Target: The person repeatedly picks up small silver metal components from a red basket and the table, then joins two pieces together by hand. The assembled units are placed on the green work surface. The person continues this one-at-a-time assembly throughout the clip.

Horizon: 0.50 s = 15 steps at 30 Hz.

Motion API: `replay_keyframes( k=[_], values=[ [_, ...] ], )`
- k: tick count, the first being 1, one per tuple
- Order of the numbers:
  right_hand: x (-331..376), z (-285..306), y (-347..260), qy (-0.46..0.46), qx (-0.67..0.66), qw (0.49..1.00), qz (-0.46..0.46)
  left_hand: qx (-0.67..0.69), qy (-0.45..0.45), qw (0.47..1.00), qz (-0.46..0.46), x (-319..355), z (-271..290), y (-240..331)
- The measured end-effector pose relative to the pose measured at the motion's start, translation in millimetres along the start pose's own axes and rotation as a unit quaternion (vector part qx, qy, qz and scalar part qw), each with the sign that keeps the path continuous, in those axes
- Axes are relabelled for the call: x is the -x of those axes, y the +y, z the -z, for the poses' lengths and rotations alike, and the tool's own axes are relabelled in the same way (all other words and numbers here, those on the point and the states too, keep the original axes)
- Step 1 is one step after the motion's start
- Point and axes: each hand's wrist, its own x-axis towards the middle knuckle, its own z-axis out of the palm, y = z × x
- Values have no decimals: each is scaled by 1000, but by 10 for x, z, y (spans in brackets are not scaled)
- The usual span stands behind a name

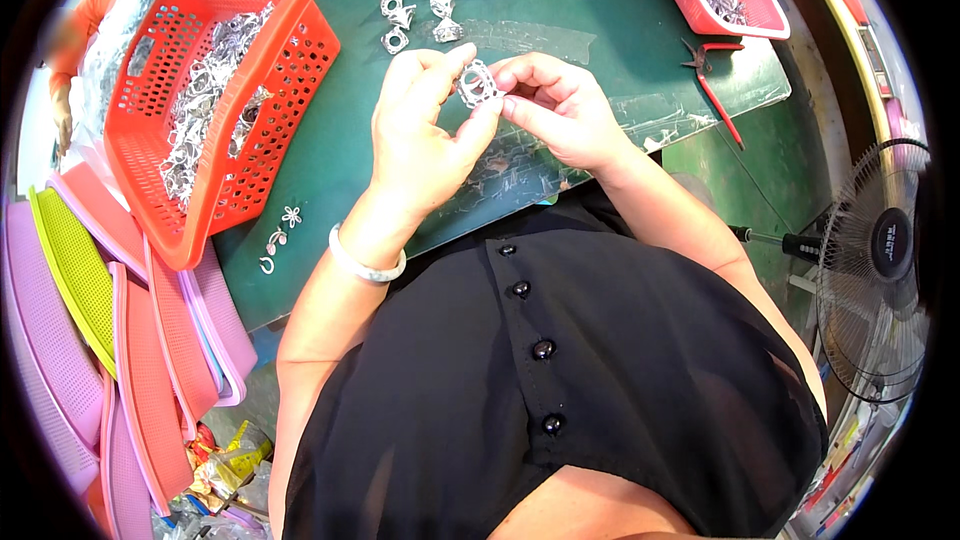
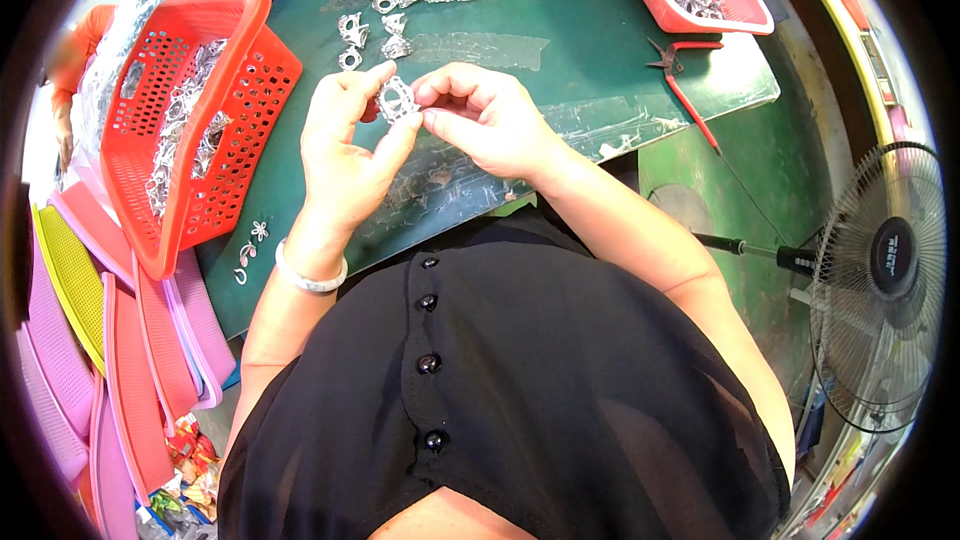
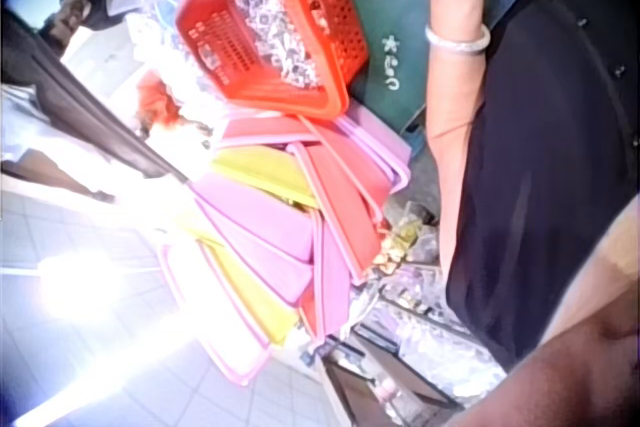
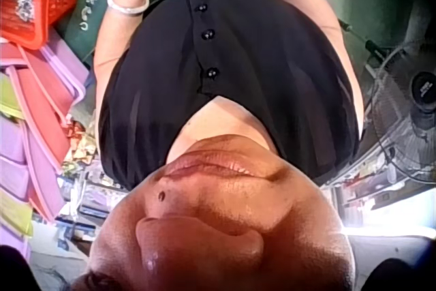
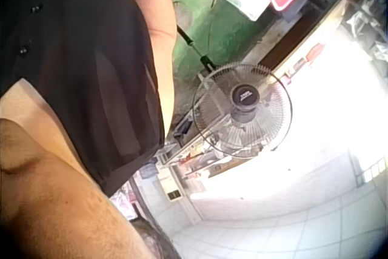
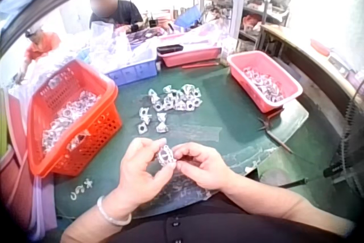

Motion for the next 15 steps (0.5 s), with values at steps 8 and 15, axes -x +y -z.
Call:
replay_keyframes(
  k=[8,15],
  values=[
    [-5,-1,1,-2,20,1000,7,29,13,999,18,-11,16,13],
    [-10,4,-22,-6,49,999,0,5,4,1000,3,-21,51,18]
  ],
)
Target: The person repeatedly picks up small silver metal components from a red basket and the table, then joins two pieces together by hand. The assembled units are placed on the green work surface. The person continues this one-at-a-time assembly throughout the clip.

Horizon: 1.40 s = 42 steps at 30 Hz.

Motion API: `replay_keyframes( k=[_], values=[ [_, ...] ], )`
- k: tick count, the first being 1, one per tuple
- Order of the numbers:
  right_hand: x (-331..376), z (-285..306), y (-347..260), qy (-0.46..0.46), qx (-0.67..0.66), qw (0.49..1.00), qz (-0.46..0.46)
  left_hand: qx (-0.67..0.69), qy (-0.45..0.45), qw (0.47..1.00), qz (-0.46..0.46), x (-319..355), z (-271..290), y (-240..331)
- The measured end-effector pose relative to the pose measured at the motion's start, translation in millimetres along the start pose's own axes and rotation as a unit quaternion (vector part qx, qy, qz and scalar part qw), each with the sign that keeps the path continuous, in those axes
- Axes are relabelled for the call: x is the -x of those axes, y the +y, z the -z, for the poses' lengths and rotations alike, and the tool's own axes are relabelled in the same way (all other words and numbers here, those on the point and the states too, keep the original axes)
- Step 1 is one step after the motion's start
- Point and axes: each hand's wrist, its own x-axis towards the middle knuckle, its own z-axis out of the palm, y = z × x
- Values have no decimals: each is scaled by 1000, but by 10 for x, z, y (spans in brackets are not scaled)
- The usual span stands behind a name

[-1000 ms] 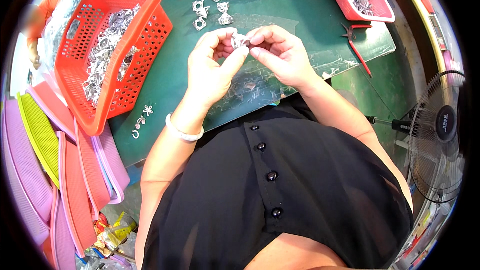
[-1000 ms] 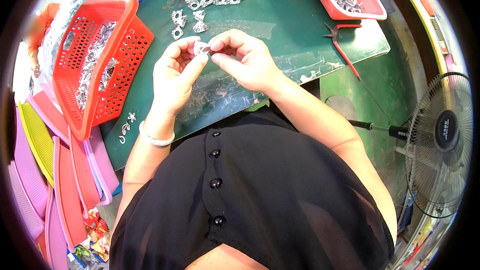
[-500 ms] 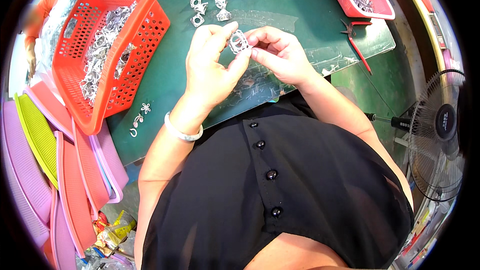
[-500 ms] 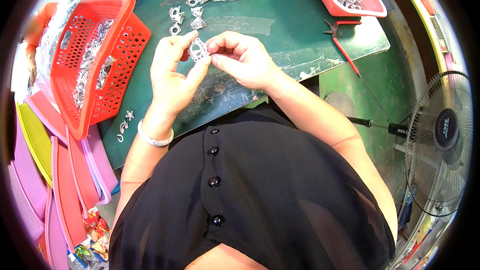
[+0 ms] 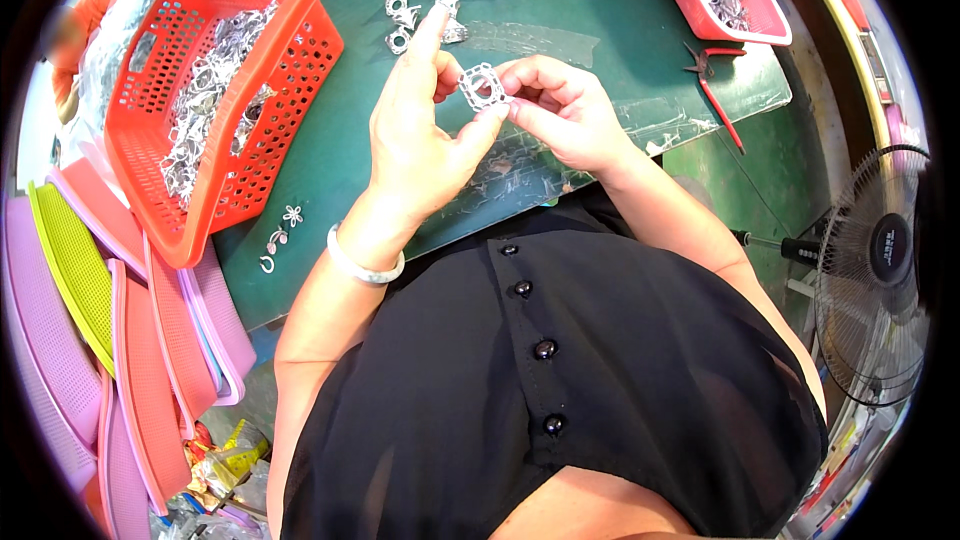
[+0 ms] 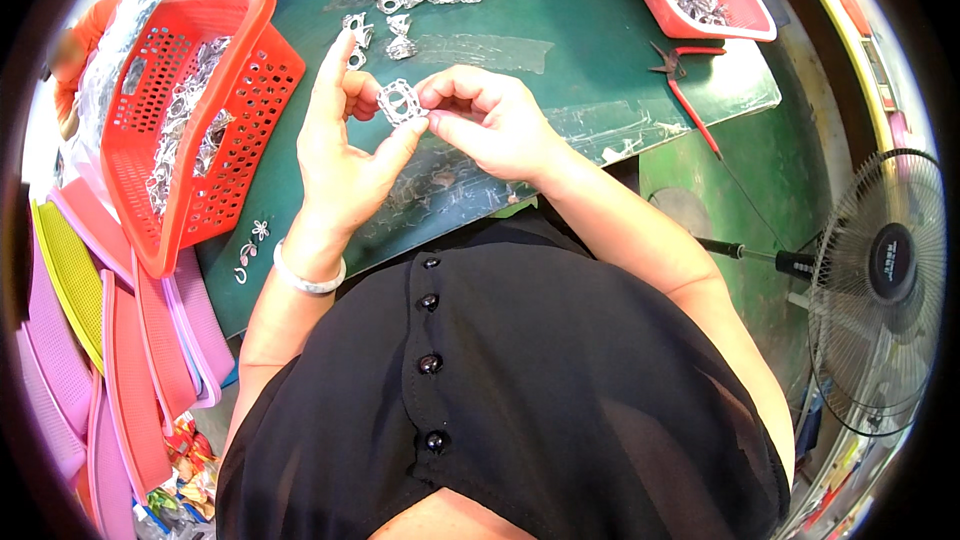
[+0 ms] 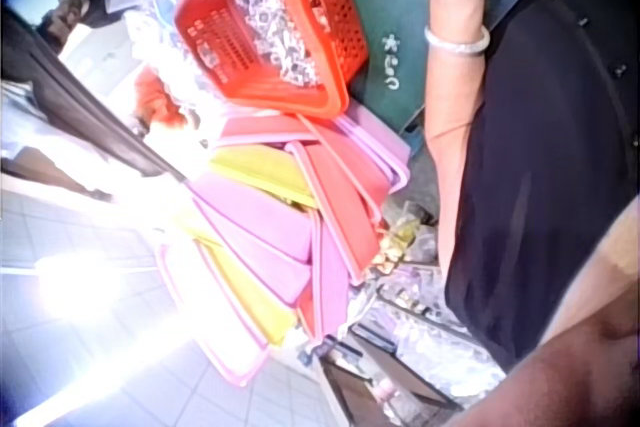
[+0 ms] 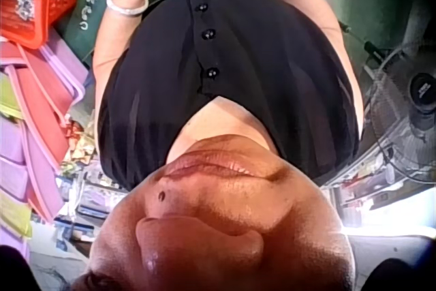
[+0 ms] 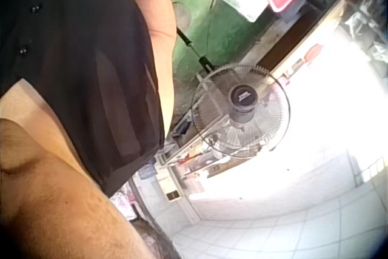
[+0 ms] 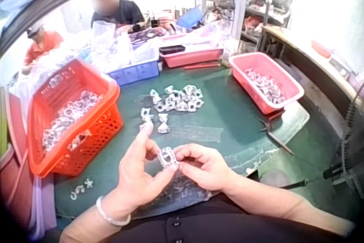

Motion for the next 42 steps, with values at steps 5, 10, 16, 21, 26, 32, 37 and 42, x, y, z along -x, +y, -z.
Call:
replay_keyframes(
  k=[5,10,16,21,26,32,37,42],
  values=[
    [-8,11,16,-13,22,1000,12,2,-1,1000,-5,-7,16,14],
    [3,-9,-36,-7,21,1000,3,219,-42,958,178,-11,18,12],
    [21,8,-55,-1,38,999,-21,629,-101,654,408,-30,96,-152],
    [10,51,-72,-6,92,994,-60,706,-101,565,414,-10,128,-139],
    [-229,277,-131,-26,283,959,-27,573,-44,719,391,-110,401,-19],
    [-1103,845,-43,47,572,811,117,-92,250,960,83,-576,1261,-71],
    [-1688,1107,224,41,585,807,70,-380,217,894,-101,-622,1300,-181],
    [-1911,1137,371,19,563,824,68,-169,-81,982,-13,-296,332,-253]
  ],
)
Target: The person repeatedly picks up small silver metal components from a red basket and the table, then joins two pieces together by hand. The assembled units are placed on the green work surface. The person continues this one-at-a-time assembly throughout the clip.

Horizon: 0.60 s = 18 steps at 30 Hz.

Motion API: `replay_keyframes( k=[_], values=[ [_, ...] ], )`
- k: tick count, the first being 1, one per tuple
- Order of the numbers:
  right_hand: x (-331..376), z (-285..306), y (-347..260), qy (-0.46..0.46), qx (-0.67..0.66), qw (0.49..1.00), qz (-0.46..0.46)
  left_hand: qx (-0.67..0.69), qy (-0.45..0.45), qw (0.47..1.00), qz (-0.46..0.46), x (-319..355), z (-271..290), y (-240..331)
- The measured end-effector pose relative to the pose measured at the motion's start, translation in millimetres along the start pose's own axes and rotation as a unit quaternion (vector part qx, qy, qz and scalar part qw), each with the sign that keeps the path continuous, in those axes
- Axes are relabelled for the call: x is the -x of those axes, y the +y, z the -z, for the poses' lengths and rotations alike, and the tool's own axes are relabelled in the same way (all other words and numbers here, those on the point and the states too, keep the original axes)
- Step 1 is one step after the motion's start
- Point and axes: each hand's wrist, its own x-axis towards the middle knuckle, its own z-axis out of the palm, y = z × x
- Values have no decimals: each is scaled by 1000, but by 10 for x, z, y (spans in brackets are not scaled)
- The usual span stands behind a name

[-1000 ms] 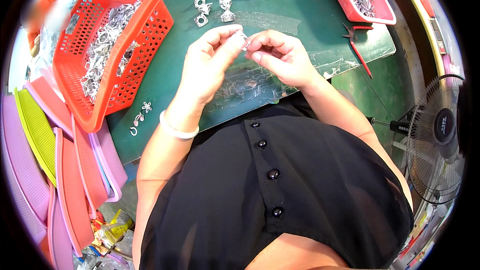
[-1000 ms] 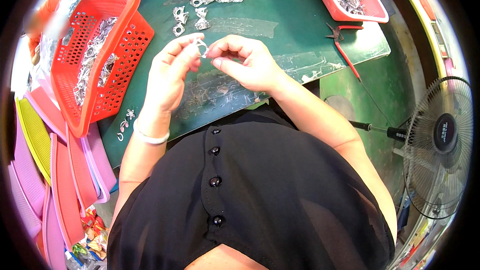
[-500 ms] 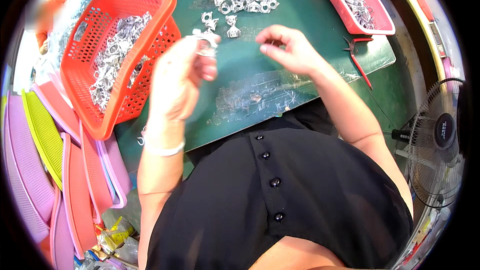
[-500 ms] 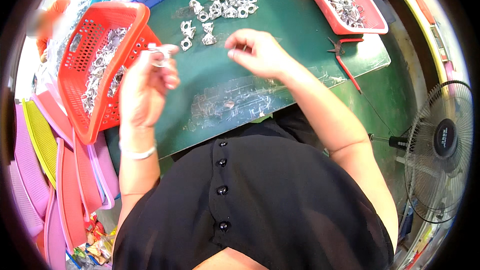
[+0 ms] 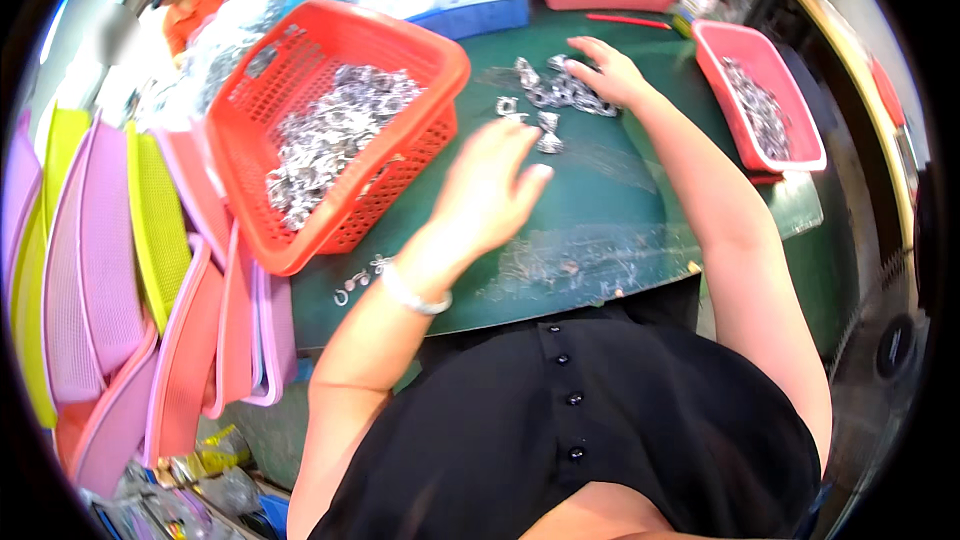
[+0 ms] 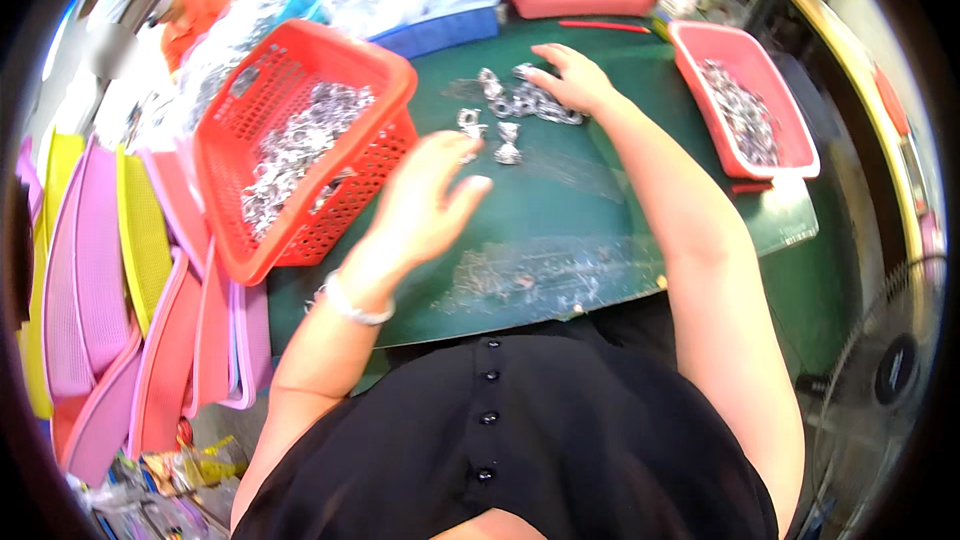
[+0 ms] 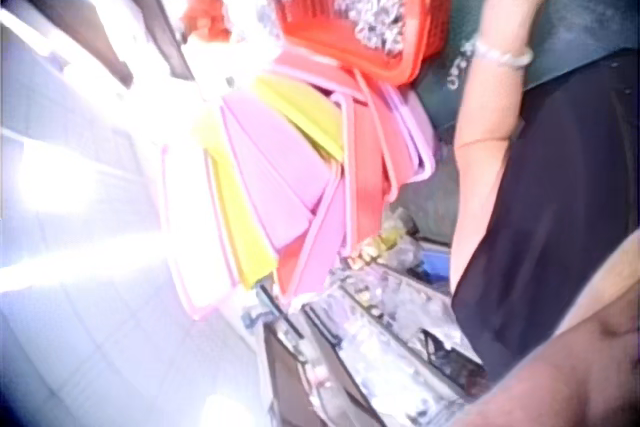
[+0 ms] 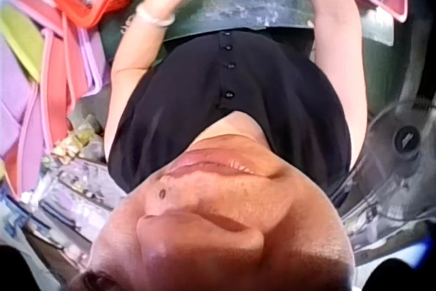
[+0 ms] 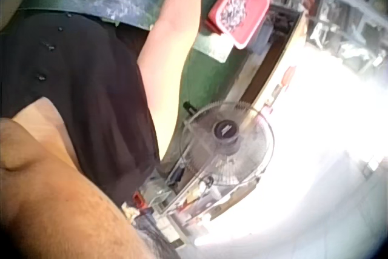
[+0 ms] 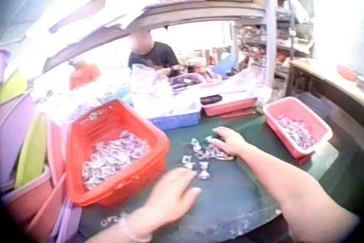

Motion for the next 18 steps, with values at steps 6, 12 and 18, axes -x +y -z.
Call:
replay_keyframes(
  k=[6,12,18],
  values=[
    [-21,0,-207,-99,1,994,36,20,-7,991,133,-606,-737,-590],
    [81,16,-197,-99,-61,989,89,-61,-82,977,186,-1058,-1037,-903],
    [158,40,-276,-121,-91,987,56,31,-50,986,157,-1027,-1057,-1024]
  ],
)
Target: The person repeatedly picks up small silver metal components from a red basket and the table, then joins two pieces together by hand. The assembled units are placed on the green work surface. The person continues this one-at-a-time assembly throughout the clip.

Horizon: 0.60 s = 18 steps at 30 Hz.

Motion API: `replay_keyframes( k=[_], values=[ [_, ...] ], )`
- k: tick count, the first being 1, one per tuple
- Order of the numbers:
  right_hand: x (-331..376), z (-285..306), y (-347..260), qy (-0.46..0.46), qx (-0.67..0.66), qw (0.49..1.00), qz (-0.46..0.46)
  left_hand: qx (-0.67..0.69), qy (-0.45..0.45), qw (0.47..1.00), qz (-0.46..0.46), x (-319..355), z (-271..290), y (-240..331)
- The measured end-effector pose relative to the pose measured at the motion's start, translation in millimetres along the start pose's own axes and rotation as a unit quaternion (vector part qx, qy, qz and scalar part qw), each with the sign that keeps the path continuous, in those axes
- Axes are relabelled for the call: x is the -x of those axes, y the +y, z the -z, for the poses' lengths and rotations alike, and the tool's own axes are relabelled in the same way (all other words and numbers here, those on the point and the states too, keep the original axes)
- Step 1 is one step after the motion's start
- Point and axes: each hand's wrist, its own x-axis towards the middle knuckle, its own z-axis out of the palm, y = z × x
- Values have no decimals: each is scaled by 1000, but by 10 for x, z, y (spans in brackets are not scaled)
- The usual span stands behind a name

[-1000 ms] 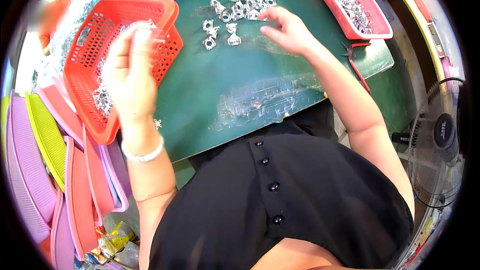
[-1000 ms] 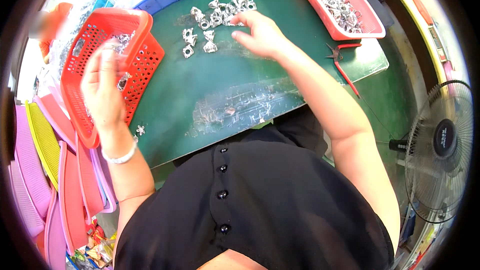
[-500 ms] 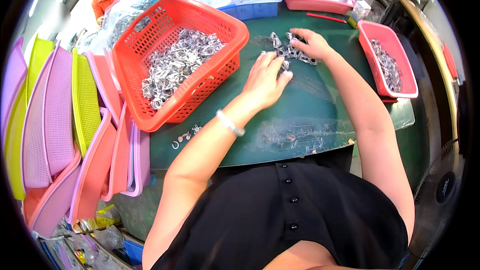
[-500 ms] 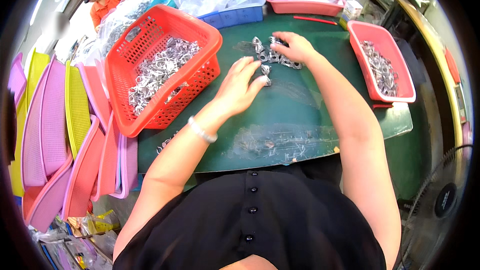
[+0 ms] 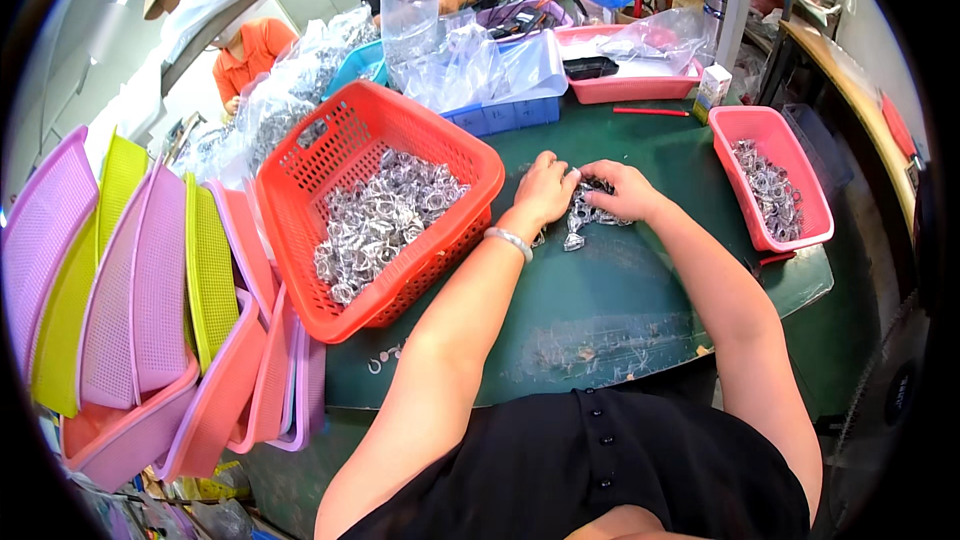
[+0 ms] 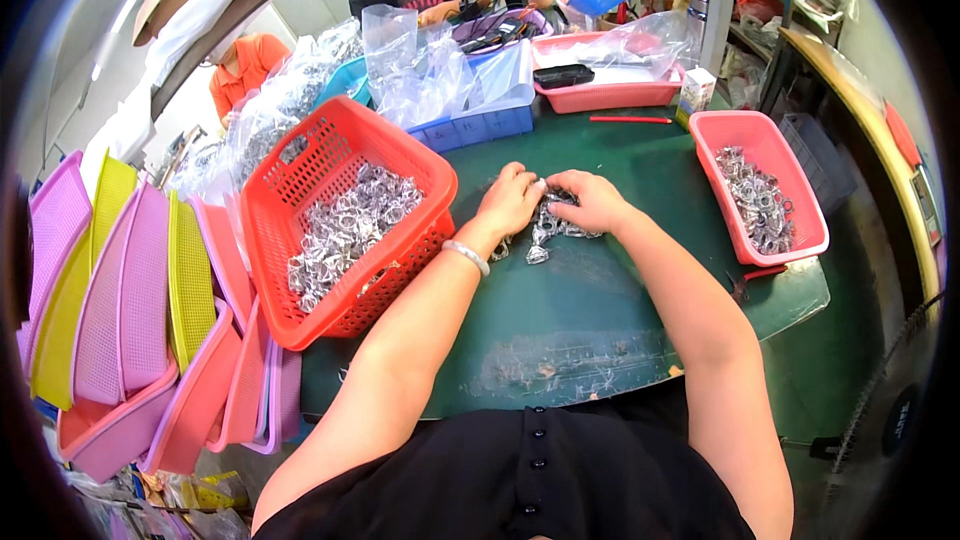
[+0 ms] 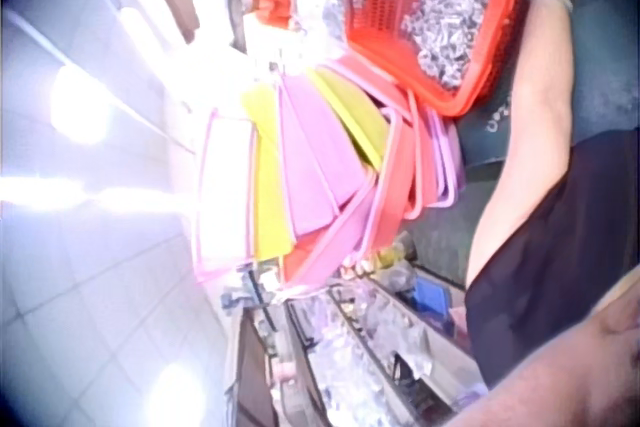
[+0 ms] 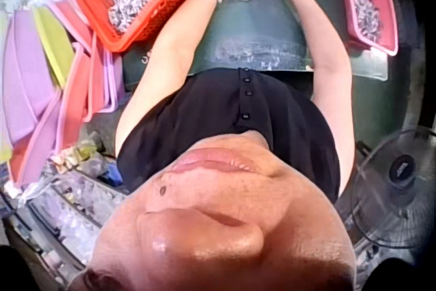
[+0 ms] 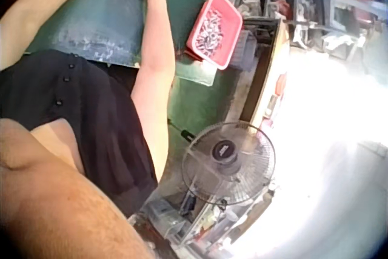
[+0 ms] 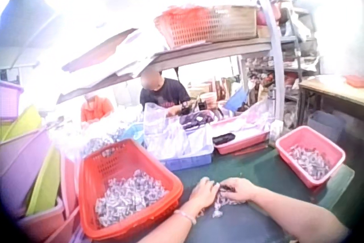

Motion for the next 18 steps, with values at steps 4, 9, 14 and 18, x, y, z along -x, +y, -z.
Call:
replay_keyframes(
  k=[4,9,14,18],
  values=[
    [28,-47,-42,29,50,997,56,7,-42,999,0,161,92,119],
    [172,-77,-137,-4,12,998,68,31,-65,997,-20,413,180,244],
    [411,-47,-393,-22,-45,997,58,65,-63,994,-59,751,233,359],
    [566,-12,-581,-39,-36,998,37,77,-35,993,-84,963,232,417]
  ],
)
